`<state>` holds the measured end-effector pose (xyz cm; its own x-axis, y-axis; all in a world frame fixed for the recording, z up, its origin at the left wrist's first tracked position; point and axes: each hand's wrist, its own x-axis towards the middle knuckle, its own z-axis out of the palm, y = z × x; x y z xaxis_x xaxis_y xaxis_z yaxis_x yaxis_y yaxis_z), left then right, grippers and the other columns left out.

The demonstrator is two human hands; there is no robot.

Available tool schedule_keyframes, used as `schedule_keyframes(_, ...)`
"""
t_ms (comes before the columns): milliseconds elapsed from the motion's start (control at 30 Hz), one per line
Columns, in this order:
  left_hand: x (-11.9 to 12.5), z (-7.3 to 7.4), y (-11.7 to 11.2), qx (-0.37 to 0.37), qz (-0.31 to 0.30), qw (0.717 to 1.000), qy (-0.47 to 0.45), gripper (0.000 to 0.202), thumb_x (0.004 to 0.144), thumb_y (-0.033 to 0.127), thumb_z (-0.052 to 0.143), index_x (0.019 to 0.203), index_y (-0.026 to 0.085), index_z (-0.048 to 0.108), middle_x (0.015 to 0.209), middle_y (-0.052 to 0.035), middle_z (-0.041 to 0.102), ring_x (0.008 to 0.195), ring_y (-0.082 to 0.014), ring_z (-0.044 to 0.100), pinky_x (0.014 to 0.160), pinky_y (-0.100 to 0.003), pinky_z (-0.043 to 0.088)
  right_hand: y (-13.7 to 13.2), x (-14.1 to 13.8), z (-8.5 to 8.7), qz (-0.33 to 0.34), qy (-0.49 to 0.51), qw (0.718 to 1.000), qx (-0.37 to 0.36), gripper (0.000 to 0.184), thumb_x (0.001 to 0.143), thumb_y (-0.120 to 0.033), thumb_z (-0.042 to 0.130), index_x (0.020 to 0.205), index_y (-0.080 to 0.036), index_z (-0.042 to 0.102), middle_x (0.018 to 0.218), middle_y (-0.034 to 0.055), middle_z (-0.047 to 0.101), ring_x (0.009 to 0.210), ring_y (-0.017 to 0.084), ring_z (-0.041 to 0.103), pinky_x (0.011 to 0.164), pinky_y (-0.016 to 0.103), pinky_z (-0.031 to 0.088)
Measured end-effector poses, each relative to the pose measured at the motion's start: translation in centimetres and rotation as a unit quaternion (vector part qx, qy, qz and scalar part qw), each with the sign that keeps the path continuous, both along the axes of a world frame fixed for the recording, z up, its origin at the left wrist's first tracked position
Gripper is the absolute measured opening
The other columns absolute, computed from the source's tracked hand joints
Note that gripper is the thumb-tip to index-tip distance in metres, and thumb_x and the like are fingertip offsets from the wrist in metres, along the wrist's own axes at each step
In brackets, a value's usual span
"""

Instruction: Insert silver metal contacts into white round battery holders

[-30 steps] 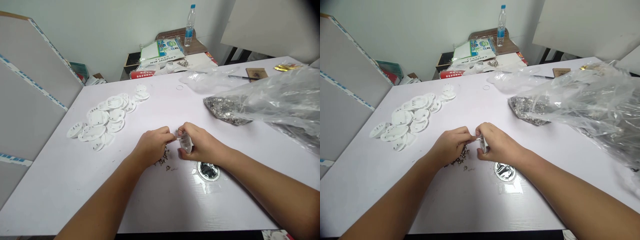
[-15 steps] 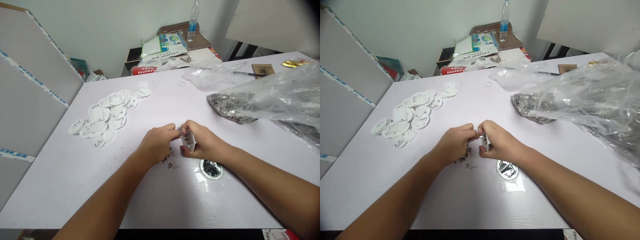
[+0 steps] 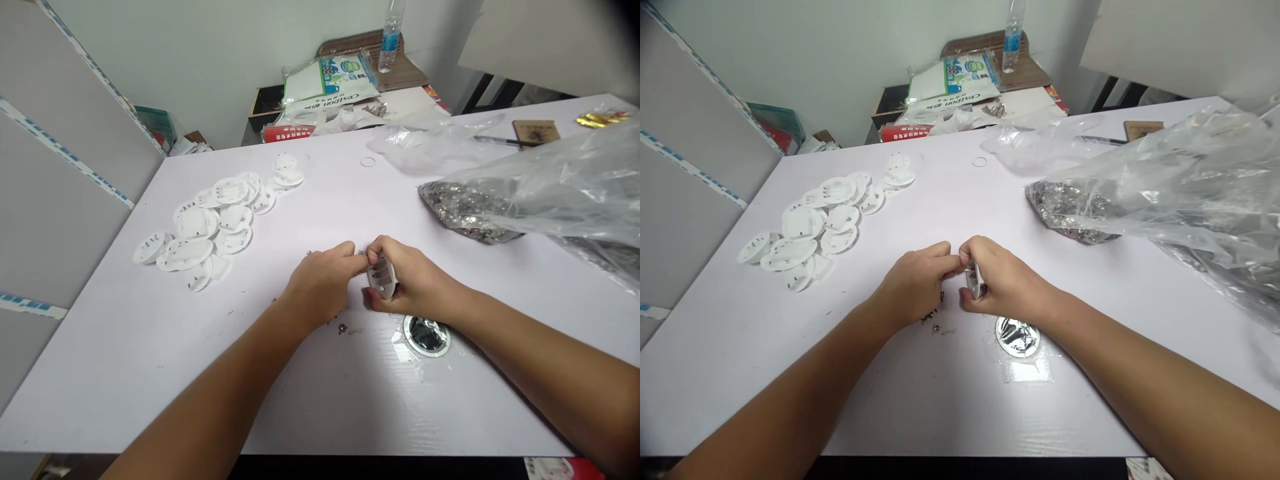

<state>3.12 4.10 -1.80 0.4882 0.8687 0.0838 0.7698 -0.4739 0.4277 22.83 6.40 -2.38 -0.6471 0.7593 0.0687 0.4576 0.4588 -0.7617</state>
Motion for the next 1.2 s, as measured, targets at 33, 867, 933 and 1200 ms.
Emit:
schedule_keyframes(33,0.1,0.0,0.0,-0.003,0.002,1.0,0.0,0.026,0.062,-0.003,0.042,0.076,0.018,0.048,0.07,0.0013,0.037,0.054,-0.0094,0.025,0.051,-0.028,0.017,0.0,0.0,0.1,-0.002,-0.004,1.0,-0.004,0.039,0.071,-0.019,0.067,0.097,-0.024,0.037,0.087,-0.0013,0.054,0.056,0.009,0.047,0.051,0.025,0.04)
schedule_keyframes(867,-0.7,0.2,-0.5,-0.001,-0.028,0.999,-0.026,0.017,0.074,0.001,0.043,0.072,0.016,0.05,0.069,0.0019,0.04,0.057,-0.0085,0.028,0.052,-0.026,0.022,0.0,-0.1,0.9,-0.006,-0.027,0.999,-0.029,0.04,0.07,-0.018,0.066,0.097,-0.024,0.037,0.091,-0.0001,0.059,0.06,0.012,0.055,0.053,0.027,0.045)
schedule_keyframes(933,-0.6,0.3,-0.5,-0.001,-0.027,0.999,-0.023,0.016,0.072,0.0,0.042,0.07,0.015,0.045,0.068,0.0022,0.039,0.056,-0.0083,0.026,0.051,-0.026,0.022,-0.1,-0.1,0.8,-0.007,-0.027,0.999,-0.025,0.039,0.07,-0.018,0.066,0.097,-0.024,0.038,0.091,0.0001,0.059,0.061,0.012,0.056,0.054,0.027,0.045)
schedule_keyframes(1200,0.1,0.4,-1.0,0.011,-0.008,1.0,0.018,0.021,0.067,-0.002,0.043,0.075,0.017,0.047,0.069,0.0024,0.04,0.054,-0.0086,0.024,0.05,-0.026,0.02,-0.4,-0.3,0.4,-0.025,-0.016,0.999,0.017,0.038,0.068,-0.017,0.066,0.094,-0.023,0.039,0.086,-0.0007,0.058,0.061,0.012,0.053,0.055,0.026,0.043)
